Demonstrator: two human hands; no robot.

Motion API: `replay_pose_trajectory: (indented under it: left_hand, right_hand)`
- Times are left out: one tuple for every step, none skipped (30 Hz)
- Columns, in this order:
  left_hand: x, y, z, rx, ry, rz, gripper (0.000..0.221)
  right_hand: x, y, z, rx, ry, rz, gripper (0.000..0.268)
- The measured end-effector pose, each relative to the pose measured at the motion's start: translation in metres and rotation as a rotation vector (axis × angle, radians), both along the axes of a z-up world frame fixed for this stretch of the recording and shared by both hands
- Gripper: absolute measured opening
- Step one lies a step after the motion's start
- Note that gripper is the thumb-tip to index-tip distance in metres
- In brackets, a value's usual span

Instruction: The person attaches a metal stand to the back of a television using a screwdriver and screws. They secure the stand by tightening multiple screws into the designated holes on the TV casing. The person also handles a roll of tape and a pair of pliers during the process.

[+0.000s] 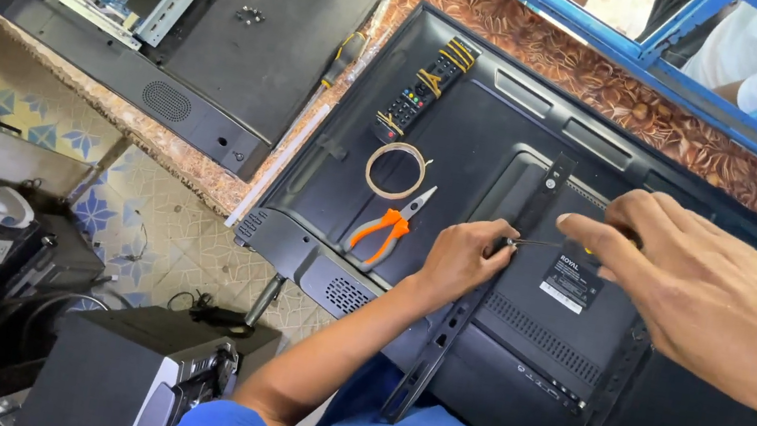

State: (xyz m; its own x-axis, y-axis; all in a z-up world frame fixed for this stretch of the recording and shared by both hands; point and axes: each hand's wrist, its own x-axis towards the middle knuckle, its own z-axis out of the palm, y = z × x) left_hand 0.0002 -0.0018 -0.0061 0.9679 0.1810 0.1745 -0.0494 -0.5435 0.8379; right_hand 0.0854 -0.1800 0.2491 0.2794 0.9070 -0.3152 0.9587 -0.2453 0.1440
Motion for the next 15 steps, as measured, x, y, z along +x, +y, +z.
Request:
replay_pose_trajectory:
  left_hand:
    - [0.001, 0.001, 0.001, 0.004, -0.004, -0.001, 0.015]
    - [0.001, 0.0, 0.001, 0.006, 0.004, 0.004, 0.015]
    - [0.001, 0.0, 0.001, 0.009, 0.011, 0.01, 0.016]
    - [-0.001, -0.001, 0.001, 0.01, 0.01, 0.007, 0.016]
    - [-0.002, -0.001, 0.001, 0.003, 0.003, 0.01, 0.015]
    - [0.0, 0.0, 0.001, -0.001, -0.008, 0.015, 0.014]
    - [0.001, 0.001, 0.001, 0.003, -0.014, 0.016, 0.014]
    - [0.0, 0.0, 0.002, 0.001, -0.006, 0.014, 0.015]
    - [0.0, -0.001, 0.002, 0.0, 0.002, 0.012, 0.015]
    - [-0.001, 0.0, 0.001, 0.001, 0.006, 0.004, 0.015]
    - [-0.001, 0.0, 0.001, 0.008, 0.0, 0.006, 0.014]
    - [0.001, 0.0, 0.001, 0.014, -0.012, 0.013, 0.014]
    - [-0.001, -0.001, 0.001, 0.015, -0.013, 0.009, 0.014]
    - [-0.001, 0.0, 0.001, 0.008, -0.002, 0.008, 0.014]
    - [-0.001, 0.0, 0.001, 0.001, 0.008, 0.007, 0.015]
  right_hand:
    - [-0.003, 0.003, -0.002, 0.004, -0.004, -0.001, 0.089]
    - [-0.006, 0.005, -0.005, 0.017, -0.202, -0.054, 0.053]
    - [-0.009, 0.007, -0.007, 0.032, -0.399, -0.108, 0.04]
    - [-0.012, 0.01, -0.003, 0.032, -0.4, -0.11, 0.04]
    - [-0.015, 0.012, 0.0, -0.009, -0.338, -0.118, 0.045]
    - [-0.016, 0.015, 0.005, -0.047, -0.281, -0.123, 0.051]
    - [-0.012, 0.01, 0.003, -0.042, -0.287, -0.123, 0.051]
    - [-0.009, 0.005, 0.001, 0.029, -0.111, -0.046, 0.06]
    - [-0.006, -0.001, -0.001, 0.101, 0.067, 0.03, 0.096]
    - [-0.009, 0.004, -0.002, 0.102, 0.071, 0.022, 0.096]
    - [-0.012, 0.008, -0.003, 0.1, -0.178, 0.007, 0.057]
    - [-0.013, 0.013, -0.003, 0.097, -0.432, -0.005, 0.037]
    - [-0.015, 0.011, -0.005, 0.097, -0.433, -0.009, 0.037]
    - [-0.015, 0.01, -0.007, 0.09, -0.474, -0.032, 0.035]
    - [-0.016, 0.009, -0.009, 0.084, -0.514, -0.055, 0.042]
